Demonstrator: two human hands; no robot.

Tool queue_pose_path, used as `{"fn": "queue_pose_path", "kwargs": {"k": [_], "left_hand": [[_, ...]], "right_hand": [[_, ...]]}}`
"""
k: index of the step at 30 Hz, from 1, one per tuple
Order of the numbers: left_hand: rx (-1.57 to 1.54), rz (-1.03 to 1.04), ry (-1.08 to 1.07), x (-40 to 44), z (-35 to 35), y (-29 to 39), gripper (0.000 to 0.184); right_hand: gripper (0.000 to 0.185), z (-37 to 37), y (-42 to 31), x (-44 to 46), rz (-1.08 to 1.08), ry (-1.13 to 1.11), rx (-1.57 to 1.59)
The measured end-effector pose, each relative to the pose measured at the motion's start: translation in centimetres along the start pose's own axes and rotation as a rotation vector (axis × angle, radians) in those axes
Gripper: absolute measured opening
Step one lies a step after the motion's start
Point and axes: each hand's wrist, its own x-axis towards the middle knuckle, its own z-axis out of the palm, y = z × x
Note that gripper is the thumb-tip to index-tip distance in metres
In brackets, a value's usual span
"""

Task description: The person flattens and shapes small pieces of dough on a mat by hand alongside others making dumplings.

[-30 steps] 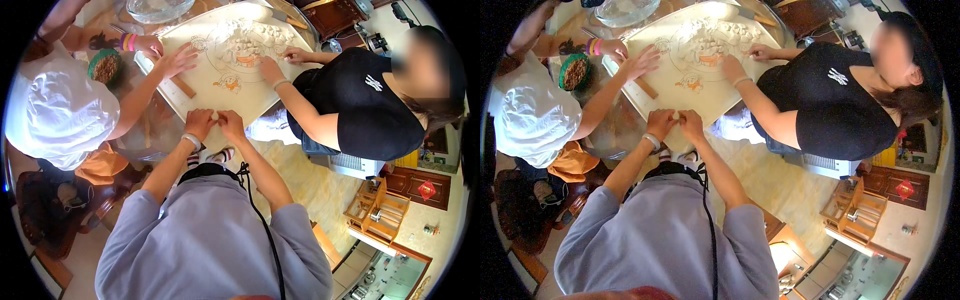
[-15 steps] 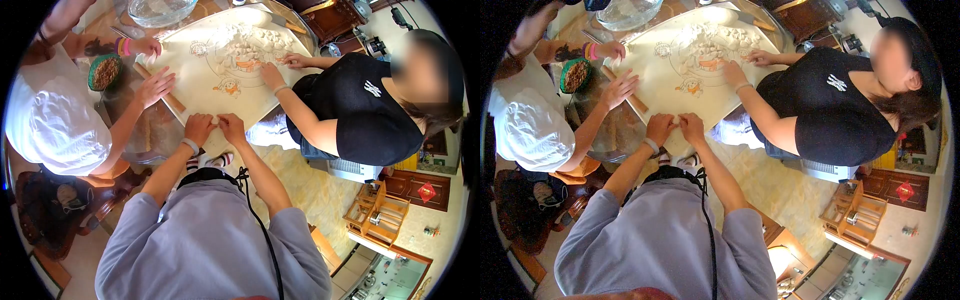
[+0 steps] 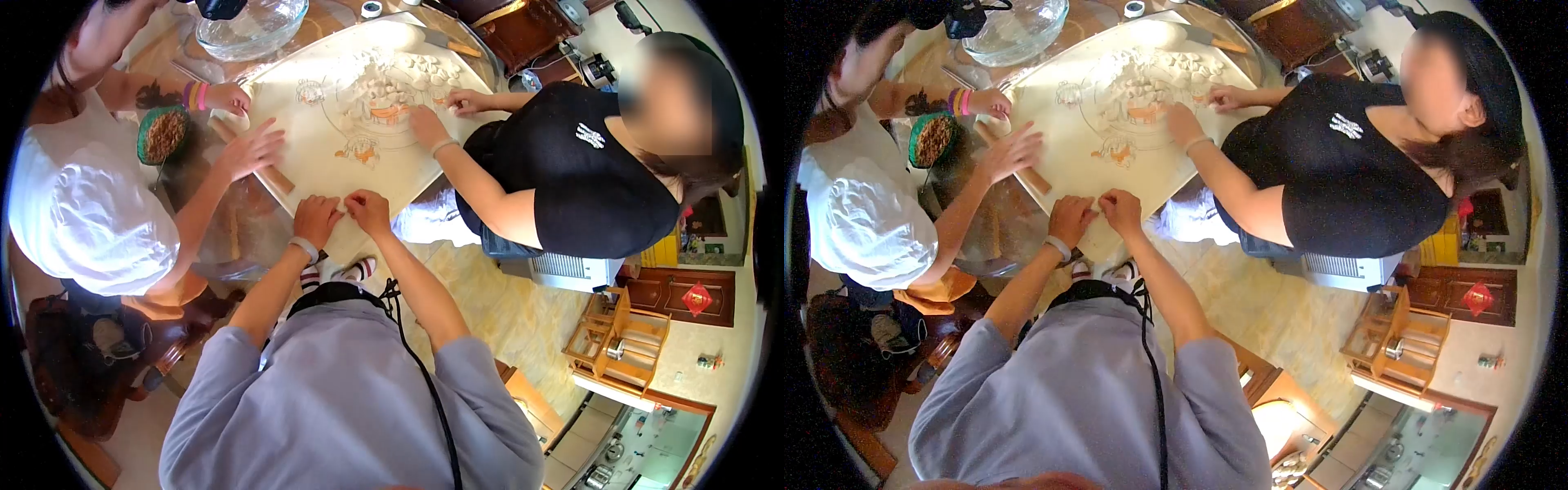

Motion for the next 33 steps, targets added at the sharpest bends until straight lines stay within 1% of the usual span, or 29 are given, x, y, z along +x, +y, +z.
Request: {"fn": "queue_pose_path", "kwargs": {"k": [4,5,7,9,12,15,18,21,22,24,25,27,30,33], "left_hand": [[-0.003,-0.008,-0.05,0.0,0.6,-0.4,0.023],[-0.007,-0.032,-0.077,0.2,0.8,-0.4,0.023],[-0.014,-0.088,-0.14,0.2,-0.4,0.5,0.022],[-0.059,-0.084,-0.112,0.2,-0.3,0.3,0.021],[-0.098,-0.097,-0.096,0.5,0.3,-0.6,0.023],[-0.162,-0.171,-0.144,1.1,0.0,-0.6,0.028],[-0.277,-0.23,-0.167,1.0,-0.3,-0.7,0.034],[-0.372,-0.247,-0.189,0.8,-0.7,-1.2,0.04],[-0.396,-0.251,-0.203,0.6,-0.8,-1.2,0.042],[-0.323,-0.193,-0.188,0.1,-1.0,-1.0,0.046],[-0.283,-0.166,-0.177,0.0,-1.2,-1.0,0.047],[-0.325,-0.192,-0.17,-0.1,-1.2,-1.0,0.047],[-0.329,-0.184,-0.171,-0.2,-1.0,-1.2,0.049],[-0.28,-0.157,-0.168,-0.3,-0.9,-1.3,0.052]], "right_hand": [[0.005,0.2,-0.7,-0.1,0.16,-0.021,0.13],[0.006,-0.1,-0.9,0.3,0.248,-0.063,0.128],[0.006,-0.4,-1.0,0.5,0.248,-0.059,0.129],[0.007,-0.5,-1.3,0.2,0.274,-0.065,0.156],[0.007,0.2,-0.2,0.3,0.077,-0.023,0.04],[0.012,0.2,0.7,0.7,0.161,-0.076,0.13],[0.02,0.0,0.2,0.7,0.106,-0.081,-0.017],[0.03,-0.2,-1.1,0.3,-0.028,-0.019,-0.243],[0.032,-0.4,-1.4,0.4,0.005,-0.038,-0.245],[0.035,-0.5,-1.7,0.3,0.077,-0.086,-0.243],[0.035,-0.6,-1.5,0.4,0.111,-0.103,-0.189],[0.036,-0.9,-1.6,0.6,0.173,-0.144,-0.081],[0.033,-0.9,-2.6,0.4,0.127,-0.123,-0.266],[0.033,-1.0,-3.1,0.8,0.142,-0.17,-0.267]]}}
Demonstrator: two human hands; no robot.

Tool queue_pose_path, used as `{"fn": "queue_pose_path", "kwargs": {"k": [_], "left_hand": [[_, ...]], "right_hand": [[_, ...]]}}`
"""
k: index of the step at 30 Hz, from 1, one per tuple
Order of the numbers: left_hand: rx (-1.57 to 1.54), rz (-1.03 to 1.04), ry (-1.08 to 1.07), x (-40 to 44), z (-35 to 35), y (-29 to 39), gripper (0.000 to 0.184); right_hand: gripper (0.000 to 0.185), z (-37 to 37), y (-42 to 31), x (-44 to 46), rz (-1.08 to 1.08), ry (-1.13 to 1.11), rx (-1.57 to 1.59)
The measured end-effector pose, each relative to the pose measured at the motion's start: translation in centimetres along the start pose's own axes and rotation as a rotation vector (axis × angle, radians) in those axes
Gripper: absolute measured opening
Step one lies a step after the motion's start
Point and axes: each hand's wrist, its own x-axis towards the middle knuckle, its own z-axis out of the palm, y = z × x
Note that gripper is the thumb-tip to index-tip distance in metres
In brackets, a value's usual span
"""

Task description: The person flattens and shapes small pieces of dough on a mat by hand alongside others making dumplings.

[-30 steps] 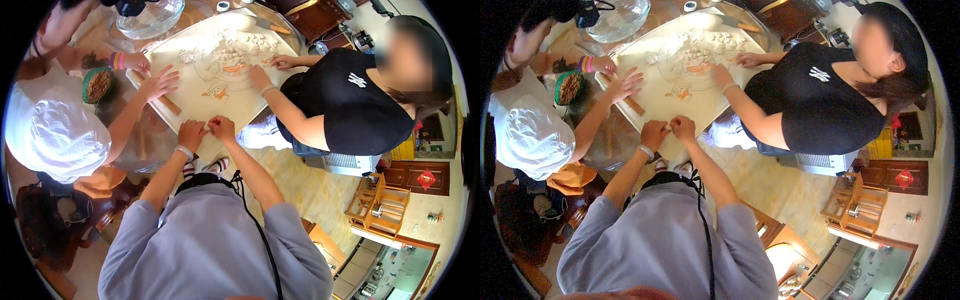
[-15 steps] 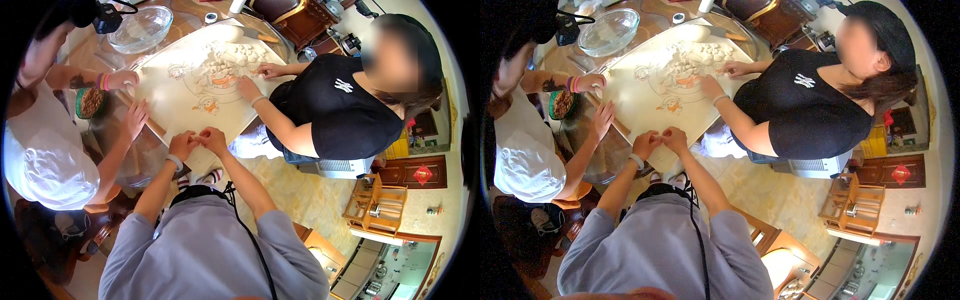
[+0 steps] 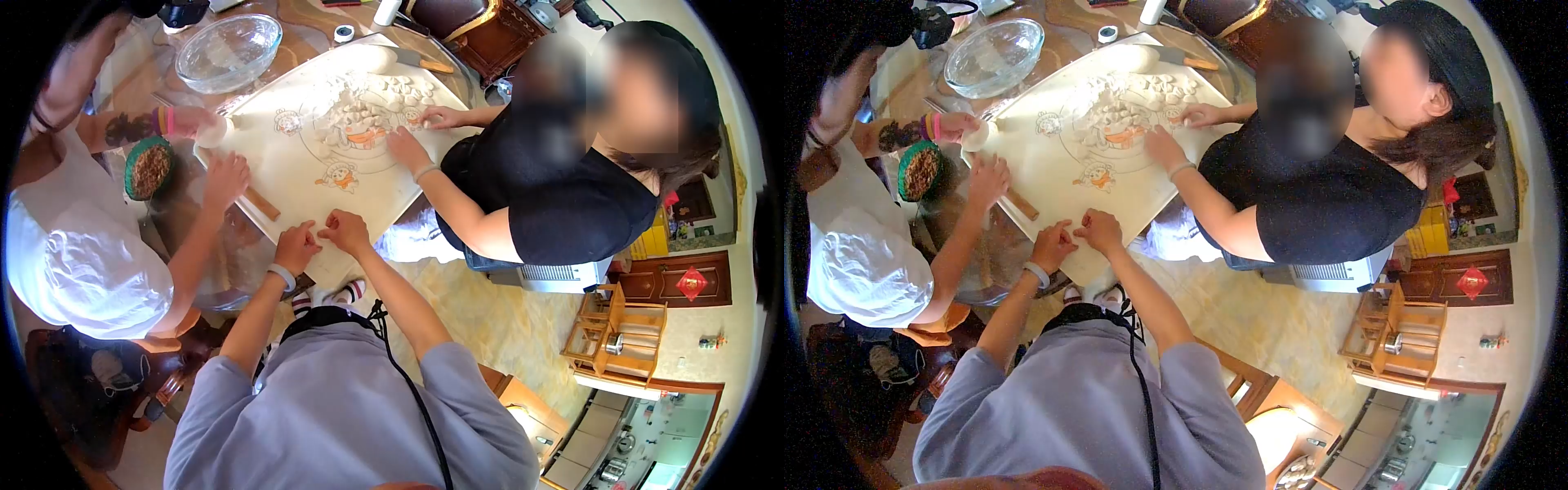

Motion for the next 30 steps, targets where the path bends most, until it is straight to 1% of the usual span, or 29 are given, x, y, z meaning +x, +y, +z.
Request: {"fn": "queue_pose_path", "kwargs": {"k": [3,4,6,9,10,13,15,16,17,19,22,25,29,30], "left_hand": [[-0.002,-0.013,-0.03,0.2,0.0,-0.1,0.055],[-0.012,-0.022,-0.05,0.2,0.0,-0.1,0.055],[-0.035,0.006,-0.022,0.0,0.0,-0.1,0.054],[-0.034,0.008,-0.031,-0.1,-0.5,0.4,0.054],[-0.028,0.006,-0.043,-0.1,-0.7,0.5,0.054],[-0.023,0.07,-0.001,-0.3,-0.3,-0.3,0.06],[-0.07,0.022,-0.055,-0.3,0.1,-1.9,0.064],[-0.094,-0.001,-0.067,-0.1,0.5,-2.1,0.066],[-0.023,-0.014,-0.078,0.0,0.2,-1.4,0.067],[0.013,-0.061,-0.118,0.3,0.0,-0.4,0.065],[0.103,-0.014,-0.03,0.2,0.2,0.6,0.064],[0.097,-0.036,-0.048,0.3,0.1,0.7,0.062],[0.019,-0.011,-0.036,0.1,0.2,-0.4,0.058],[0.04,-0.011,-0.037,0.0,0.1,-0.1,0.059]], "right_hand": [[0.033,-0.4,-0.1,-0.4,-0.118,0.069,-0.035],[0.032,-0.2,-0.3,-0.8,-0.154,0.065,-0.079],[0.032,0.5,-0.7,-1.9,-0.216,0.061,-0.17],[0.032,-0.1,-1.6,-1.9,-0.192,0.023,-0.153],[0.029,0.0,-2.0,-1.7,-0.15,0.091,-0.187],[0.026,0.4,-1.0,-1.1,-0.38,0.21,-0.35],[0.025,-0.2,-1.1,-2.2,-0.411,0.076,-0.348],[0.026,-0.3,-0.9,-2.5,-0.313,0.034,-0.243],[0.028,-0.8,-1.0,-2.4,-0.238,0.065,-0.13],[0.029,-0.8,-0.5,-1.8,-0.189,0.16,-0.011],[0.026,0.2,0.3,-1.1,-0.168,0.193,-0.042],[0.024,0.9,0.7,-0.2,-0.194,0.17,-0.031],[0.03,0.5,1.2,0.7,-0.017,-0.028,0.262],[0.03,0.2,0.9,0.6,-0.048,-0.009,0.171]]}}
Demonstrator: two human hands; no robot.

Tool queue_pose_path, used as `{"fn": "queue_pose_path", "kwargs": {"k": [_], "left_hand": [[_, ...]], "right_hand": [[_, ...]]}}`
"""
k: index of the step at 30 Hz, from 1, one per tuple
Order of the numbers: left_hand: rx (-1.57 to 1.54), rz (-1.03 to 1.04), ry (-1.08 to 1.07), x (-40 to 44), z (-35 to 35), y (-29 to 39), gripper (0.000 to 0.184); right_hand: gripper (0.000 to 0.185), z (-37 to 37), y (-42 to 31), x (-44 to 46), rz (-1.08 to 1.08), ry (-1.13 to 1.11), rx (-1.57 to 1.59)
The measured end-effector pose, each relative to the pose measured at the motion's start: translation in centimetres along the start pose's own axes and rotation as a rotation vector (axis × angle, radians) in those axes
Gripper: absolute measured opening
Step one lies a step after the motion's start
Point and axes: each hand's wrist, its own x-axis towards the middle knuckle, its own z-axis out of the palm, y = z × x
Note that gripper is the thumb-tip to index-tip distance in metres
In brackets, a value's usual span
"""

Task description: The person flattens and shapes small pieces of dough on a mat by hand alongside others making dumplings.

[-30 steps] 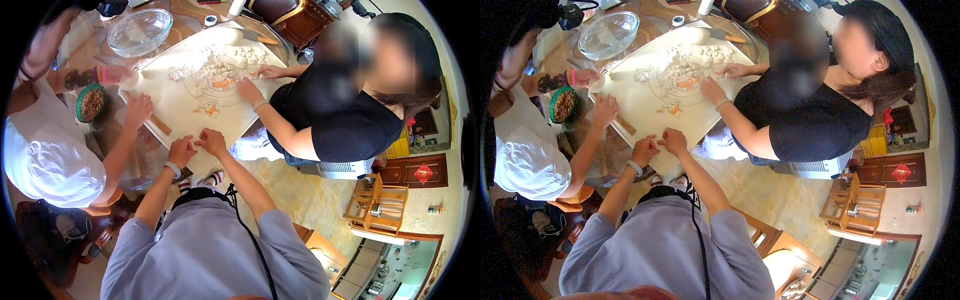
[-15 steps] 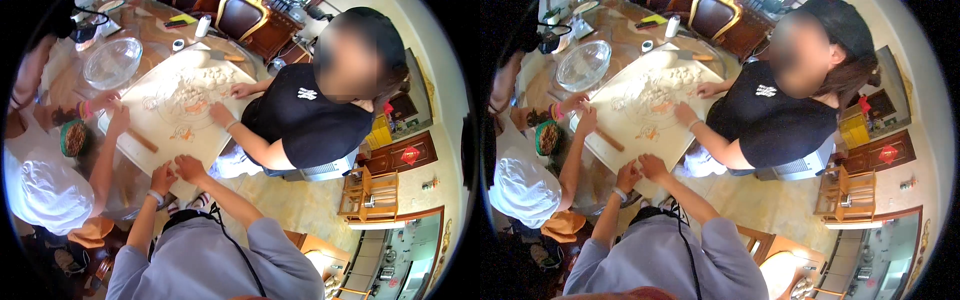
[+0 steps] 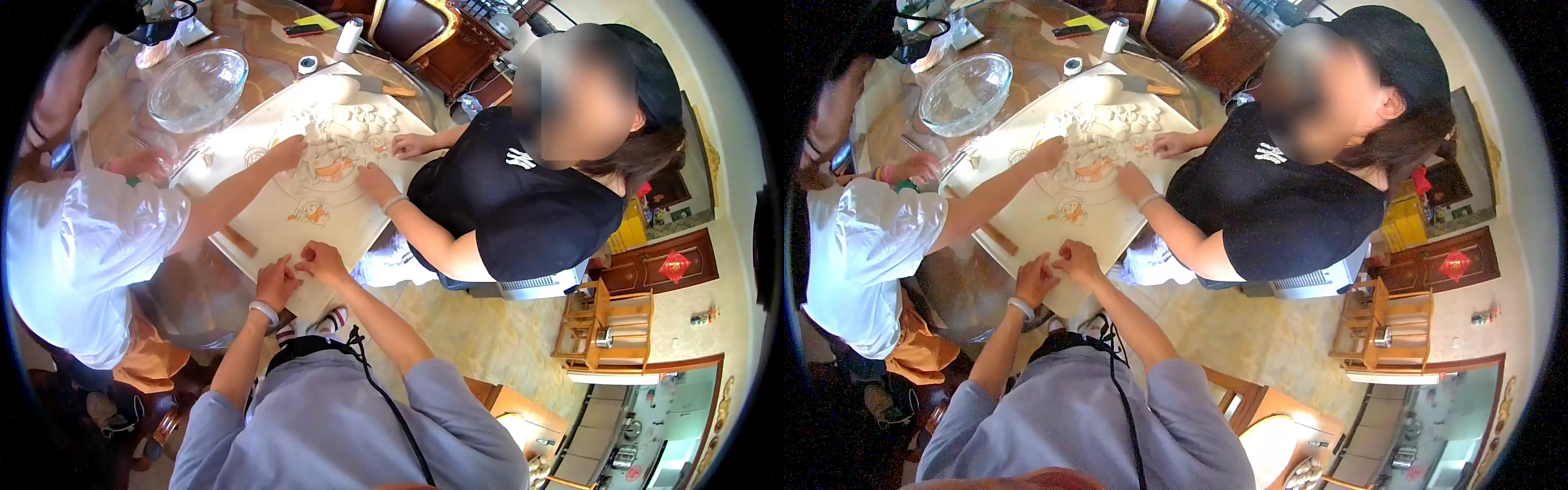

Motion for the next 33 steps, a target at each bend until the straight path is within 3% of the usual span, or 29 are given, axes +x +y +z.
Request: {"fn": "queue_pose_path", "kwargs": {"k": [2,9,10,12,13,14,18,21,24,27,33], "left_hand": [[0.04,0.0,-0.007,0.2,-0.3,0.7,0.059],[0.028,-0.061,-0.062,0.7,0.7,-0.6,0.058],[0.078,-0.071,-0.047,0.7,0.4,0.2,0.056],[0.016,0.031,0.008,0.3,-0.1,0.3,0.056],[0.004,0.026,-0.004,0.3,0.0,0.0,0.057],[-0.009,0.032,-0.018,0.2,0.1,-0.3,0.057],[0.021,-0.026,-0.055,0.1,-1.0,1.5,0.06],[0.056,0.018,0.005,-0.1,-0.2,0.6,0.057],[0.027,0.047,0.009,0.1,0.1,0.3,0.056],[-0.006,-0.032,-0.013,0.4,0.2,0.6,0.06],[0.032,-0.086,-0.024,1.0,-0.3,1.9,0.048]], "right_hand": [[0.032,-0.1,-0.8,-0.4,-0.061,0.031,-0.183],[0.052,0.6,1.4,0.0,-0.12,0.055,-0.145],[0.052,1.6,2.4,0.5,-0.125,0.066,-0.261],[0.048,-0.2,-0.1,0.4,-0.165,-0.009,-0.345],[0.042,-0.4,0.7,0.7,-0.136,-0.048,-0.219],[0.04,-0.1,1.8,1.2,0.038,-0.123,0.005],[0.033,-0.1,0.0,0.1,-0.288,0.047,-0.431],[0.031,-0.5,1.0,1.1,-0.074,-0.11,-0.053],[0.031,-0.2,0.5,1.4,0.033,-0.035,-0.121],[0.031,-0.2,1.1,2.2,0.009,-0.094,-0.109],[0.023,-0.4,2.0,2.2,-0.123,0.042,-0.241]]}}
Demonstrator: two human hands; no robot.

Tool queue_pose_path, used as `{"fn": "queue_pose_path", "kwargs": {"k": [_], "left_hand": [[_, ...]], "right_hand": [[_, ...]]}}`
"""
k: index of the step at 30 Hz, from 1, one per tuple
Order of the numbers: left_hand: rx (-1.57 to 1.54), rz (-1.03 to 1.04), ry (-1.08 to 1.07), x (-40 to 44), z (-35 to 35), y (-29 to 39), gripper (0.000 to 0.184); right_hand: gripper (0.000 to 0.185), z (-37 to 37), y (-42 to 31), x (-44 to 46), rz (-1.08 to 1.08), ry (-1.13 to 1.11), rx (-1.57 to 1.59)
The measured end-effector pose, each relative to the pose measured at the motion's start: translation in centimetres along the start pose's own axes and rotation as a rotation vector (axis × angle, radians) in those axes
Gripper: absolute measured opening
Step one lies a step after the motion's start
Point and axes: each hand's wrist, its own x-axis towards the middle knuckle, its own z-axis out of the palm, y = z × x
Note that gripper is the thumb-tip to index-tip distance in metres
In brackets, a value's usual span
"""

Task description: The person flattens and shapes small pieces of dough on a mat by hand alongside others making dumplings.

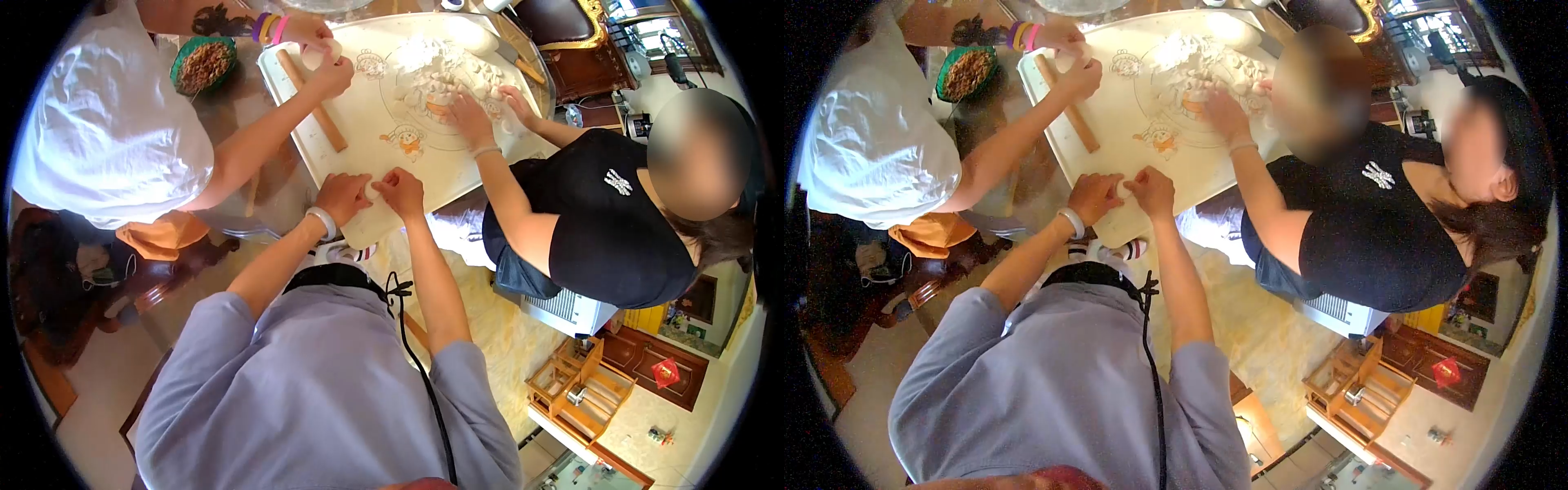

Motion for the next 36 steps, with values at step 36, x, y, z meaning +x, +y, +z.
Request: {"fn": "queue_pose_path", "kwargs": {"k": [36], "left_hand": [[0.055,0.155,0.188,0.9,1.2,-1.9,0.035]], "right_hand": [[0.023,-0.2,-1.4,-0.5,-0.096,-0.022,0.028]]}}
